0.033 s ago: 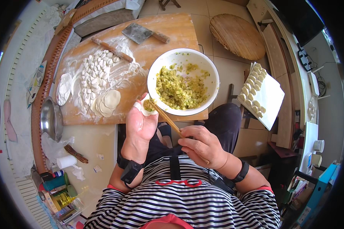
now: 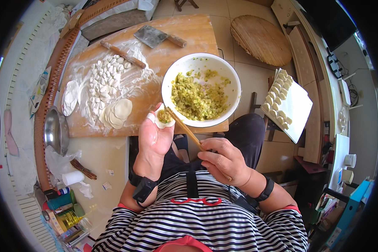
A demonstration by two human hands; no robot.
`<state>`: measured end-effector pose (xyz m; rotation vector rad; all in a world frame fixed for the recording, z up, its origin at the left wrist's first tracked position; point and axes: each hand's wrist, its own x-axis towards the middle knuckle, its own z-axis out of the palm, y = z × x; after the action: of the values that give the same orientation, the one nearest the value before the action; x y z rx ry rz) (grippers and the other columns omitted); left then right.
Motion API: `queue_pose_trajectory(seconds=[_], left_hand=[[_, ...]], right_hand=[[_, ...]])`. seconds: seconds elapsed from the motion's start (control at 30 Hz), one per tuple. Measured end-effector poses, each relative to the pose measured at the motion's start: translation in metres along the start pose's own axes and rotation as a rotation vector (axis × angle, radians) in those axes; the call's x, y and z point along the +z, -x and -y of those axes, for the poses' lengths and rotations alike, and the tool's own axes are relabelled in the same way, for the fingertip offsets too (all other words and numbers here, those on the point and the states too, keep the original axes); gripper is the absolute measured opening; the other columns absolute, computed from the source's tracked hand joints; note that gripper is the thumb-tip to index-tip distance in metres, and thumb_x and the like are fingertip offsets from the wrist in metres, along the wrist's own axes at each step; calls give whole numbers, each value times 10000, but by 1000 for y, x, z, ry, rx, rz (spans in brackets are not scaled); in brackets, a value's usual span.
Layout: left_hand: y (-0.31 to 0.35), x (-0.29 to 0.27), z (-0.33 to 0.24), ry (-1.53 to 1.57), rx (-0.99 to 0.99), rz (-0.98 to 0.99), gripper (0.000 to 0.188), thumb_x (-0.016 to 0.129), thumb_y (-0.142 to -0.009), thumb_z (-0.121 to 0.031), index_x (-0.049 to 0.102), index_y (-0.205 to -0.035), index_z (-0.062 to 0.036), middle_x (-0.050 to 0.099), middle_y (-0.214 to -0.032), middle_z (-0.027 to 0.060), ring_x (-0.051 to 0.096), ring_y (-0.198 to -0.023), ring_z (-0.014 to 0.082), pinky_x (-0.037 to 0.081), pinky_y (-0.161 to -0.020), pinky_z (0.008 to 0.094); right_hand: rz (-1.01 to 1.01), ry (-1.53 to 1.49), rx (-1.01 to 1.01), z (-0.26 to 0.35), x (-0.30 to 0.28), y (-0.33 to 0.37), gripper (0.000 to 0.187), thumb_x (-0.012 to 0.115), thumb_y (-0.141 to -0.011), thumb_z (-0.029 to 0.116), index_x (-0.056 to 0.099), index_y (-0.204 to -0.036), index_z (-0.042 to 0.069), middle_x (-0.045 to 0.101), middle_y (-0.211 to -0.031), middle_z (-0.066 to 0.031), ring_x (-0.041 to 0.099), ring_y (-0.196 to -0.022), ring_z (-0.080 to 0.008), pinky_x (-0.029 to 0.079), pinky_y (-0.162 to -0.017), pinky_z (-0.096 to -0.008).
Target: The person prepares dumplings by filling circles of dough with a mixture from a bowl using chopsticks, pinching the edges by hand to seal them, and placing the finished dumplings onto a white tray.
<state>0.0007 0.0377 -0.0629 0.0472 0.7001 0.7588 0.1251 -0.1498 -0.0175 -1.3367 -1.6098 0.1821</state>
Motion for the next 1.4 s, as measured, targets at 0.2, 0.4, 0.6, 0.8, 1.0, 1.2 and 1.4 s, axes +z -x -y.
queue_pose_trajectory(seconds=[0.2, 0.4, 0.6, 0.8, 1.0, 1.2, 1.4], left_hand=[[12, -5, 8, 1, 19, 18, 335, 288, -1066, -256, 498, -1196, -29, 593, -1212, 120, 579, -1125, 251, 472, -997, 394], [22, 2, 13, -22, 16, -1, 331, 307, -1061, -259, 476, -1225, -27, 569, -1224, 105, 559, -1125, 225, 447, -1010, 360], [11, -6, 11, 11, 3, 52, 342, 287, -1063, -259, 469, -1232, -24, 560, -1236, 118, 549, -1149, 232, 442, -1028, 366], [5, -5, 3, -28, -13, 34, 384, 251, -1069, -267, 484, -1226, -5, 585, -1226, 135, 579, -1113, 259, 463, -1003, 387], [11, -6, 5, -46, -29, 30, 339, 288, -1065, -258, 453, -1243, -21, 555, -1236, 113, 560, -1117, 225, 462, -993, 354], [7, -28, -10, 64, 87, 148, 340, 340, -1054, -258, 540, -1184, -15, 618, -1181, 130, 600, -1081, 274, 481, -991, 424], [38, 25, -7, 20, 22, 239, 293, 408, -1031, -252, 550, -1202, -61, 585, -1203, 131, 552, -1167, 323, 448, -1031, 475]], right_hand=[[91, 0, -35, 2, 3, 10, 351, 723, -727, -32, 629, -1062, 15, 578, -1057, -146, 618, -975, -333, 530, -791, -386], [53, 43, -26, 3, -1, 20, 347, 712, -724, -42, 630, -1057, 13, 574, -1060, -146, 621, -973, -331, 533, -795, -388], [-2, 62, -17, 0, -2, 14, 376, 726, -712, -42, 622, -1070, 4, 587, -1051, -150, 623, -978, -326, 532, -797, -397], [86, 30, -32, -3, 3, 5, 390, 738, -707, -25, 624, -1077, 16, 580, -1061, -144, 621, -983, -328, 529, -801, -391], [93, 34, -36, 0, -1, 7, 384, 752, -696, -26, 630, -1058, 18, 579, -1052, -138, 623, -983, -324, 534, -797, -384], [35, 171, 16, -3, -12, -8, 352, 736, -711, -24, 625, -1042, 21, 580, -1057, -138, 619, -957, -324, 527, -801, -390], [334, 326, -29, -34, -12, -29, 334, 652, -717, 72, 622, -1049, 49, 573, -1104, -126, 573, -1064, -310, 501, -871, -396]])
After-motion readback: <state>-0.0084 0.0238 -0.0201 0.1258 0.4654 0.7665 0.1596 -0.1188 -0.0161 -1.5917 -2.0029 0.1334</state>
